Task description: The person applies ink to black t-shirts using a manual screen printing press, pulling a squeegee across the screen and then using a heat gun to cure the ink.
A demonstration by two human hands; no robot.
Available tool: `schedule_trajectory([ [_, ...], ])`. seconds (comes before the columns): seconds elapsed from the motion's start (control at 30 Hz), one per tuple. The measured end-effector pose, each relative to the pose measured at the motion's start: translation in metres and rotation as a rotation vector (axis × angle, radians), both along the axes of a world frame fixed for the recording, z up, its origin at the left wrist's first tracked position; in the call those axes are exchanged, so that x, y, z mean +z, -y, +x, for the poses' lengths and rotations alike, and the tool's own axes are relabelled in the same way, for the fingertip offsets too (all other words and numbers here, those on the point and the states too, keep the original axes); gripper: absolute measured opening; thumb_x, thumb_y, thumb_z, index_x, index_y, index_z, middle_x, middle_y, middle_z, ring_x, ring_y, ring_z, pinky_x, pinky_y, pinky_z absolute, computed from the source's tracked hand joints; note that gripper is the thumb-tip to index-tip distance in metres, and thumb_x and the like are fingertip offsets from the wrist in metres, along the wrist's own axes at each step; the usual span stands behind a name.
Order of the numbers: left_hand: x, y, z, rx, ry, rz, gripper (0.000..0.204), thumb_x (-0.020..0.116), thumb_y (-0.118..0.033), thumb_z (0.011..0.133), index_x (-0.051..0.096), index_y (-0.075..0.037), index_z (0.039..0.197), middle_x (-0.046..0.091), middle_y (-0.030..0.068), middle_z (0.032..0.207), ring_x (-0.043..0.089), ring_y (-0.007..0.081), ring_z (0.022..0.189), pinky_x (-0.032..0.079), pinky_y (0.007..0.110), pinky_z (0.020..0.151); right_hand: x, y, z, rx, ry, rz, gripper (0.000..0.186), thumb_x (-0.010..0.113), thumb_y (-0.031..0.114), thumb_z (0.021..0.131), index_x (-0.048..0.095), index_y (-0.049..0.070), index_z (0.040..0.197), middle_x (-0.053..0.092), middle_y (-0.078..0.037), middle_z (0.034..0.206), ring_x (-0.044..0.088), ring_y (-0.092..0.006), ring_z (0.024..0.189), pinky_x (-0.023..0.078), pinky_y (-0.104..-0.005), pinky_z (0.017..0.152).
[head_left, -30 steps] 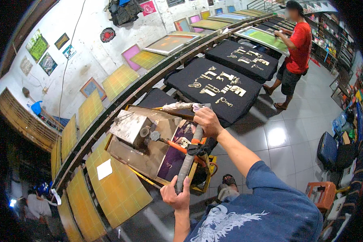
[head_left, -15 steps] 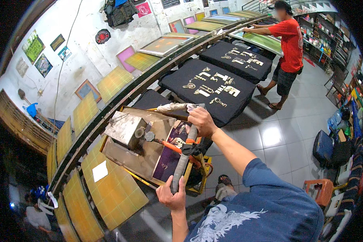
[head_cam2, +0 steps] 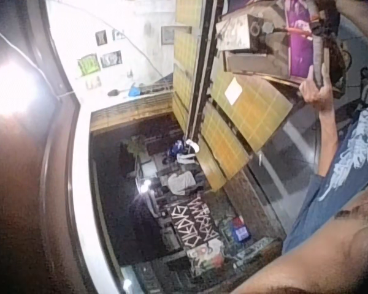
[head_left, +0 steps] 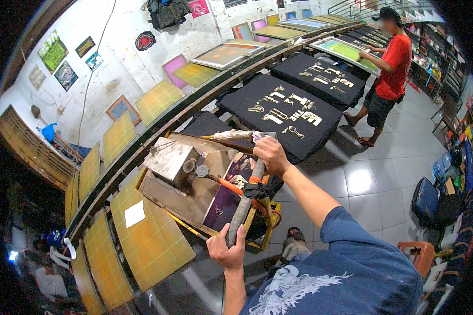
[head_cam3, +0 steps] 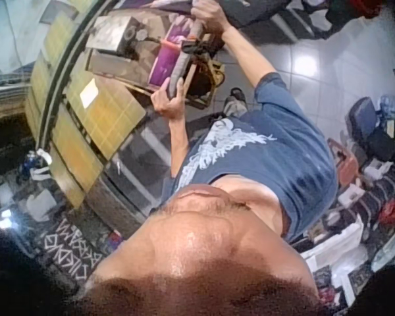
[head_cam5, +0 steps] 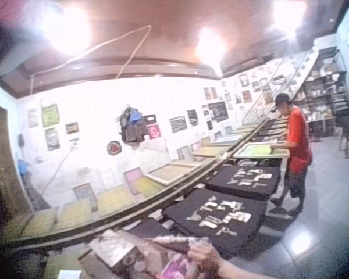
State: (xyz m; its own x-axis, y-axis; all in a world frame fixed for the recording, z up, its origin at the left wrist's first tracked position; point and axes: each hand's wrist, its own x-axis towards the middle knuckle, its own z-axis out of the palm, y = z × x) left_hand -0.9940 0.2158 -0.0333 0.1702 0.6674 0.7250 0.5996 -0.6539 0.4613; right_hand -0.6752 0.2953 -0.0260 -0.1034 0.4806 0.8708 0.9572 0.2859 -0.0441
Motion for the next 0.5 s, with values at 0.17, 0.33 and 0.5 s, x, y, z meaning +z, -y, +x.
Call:
schedule_trajectory([
  [0.17,0.0000,0.0002,0.0020,-0.001,0.001,0.011,0.035,0.091,-0.028,0.075,0.078,-0.009,0.100,0.073,0.0094,0.084,0.063,0.0309,0.076,0.051,0.042,0.072,-0.0030,-0.0003,0.0038,-0.007,0.010,0.008,0.019,0.067,0.022,0.078,0.055,0.008,0.080,0.058,-0.009,0.085,0.063,-0.0306,0.088,0.051,-0.0416,0.081],
  [0.33,0.0007,0.0008,0.0017,0.011,-0.005,0.016,0.034,0.091,-0.028,0.075,0.078,-0.009,0.100,0.073,0.0088,0.084,0.063,0.0304,0.076,0.051,0.041,0.073,-0.0007,0.0000,0.0006,0.014,-0.002,0.014,0.014,0.063,0.020,0.079,0.056,0.008,0.080,0.058,-0.009,0.085,0.063,-0.0303,0.087,0.050,-0.0415,0.080],
  [0.5,0.0024,0.0013,0.0010,0.010,0.001,-0.006,0.035,0.091,-0.028,0.075,0.078,-0.010,0.100,0.073,0.0089,0.083,0.064,0.0298,0.076,0.051,0.041,0.074,-0.0042,-0.0033,0.0036,-0.001,0.012,0.003,0.010,0.061,0.018,0.080,0.055,0.009,0.080,0.057,-0.008,0.083,0.063,-0.0301,0.086,0.049,-0.0414,0.079],
])
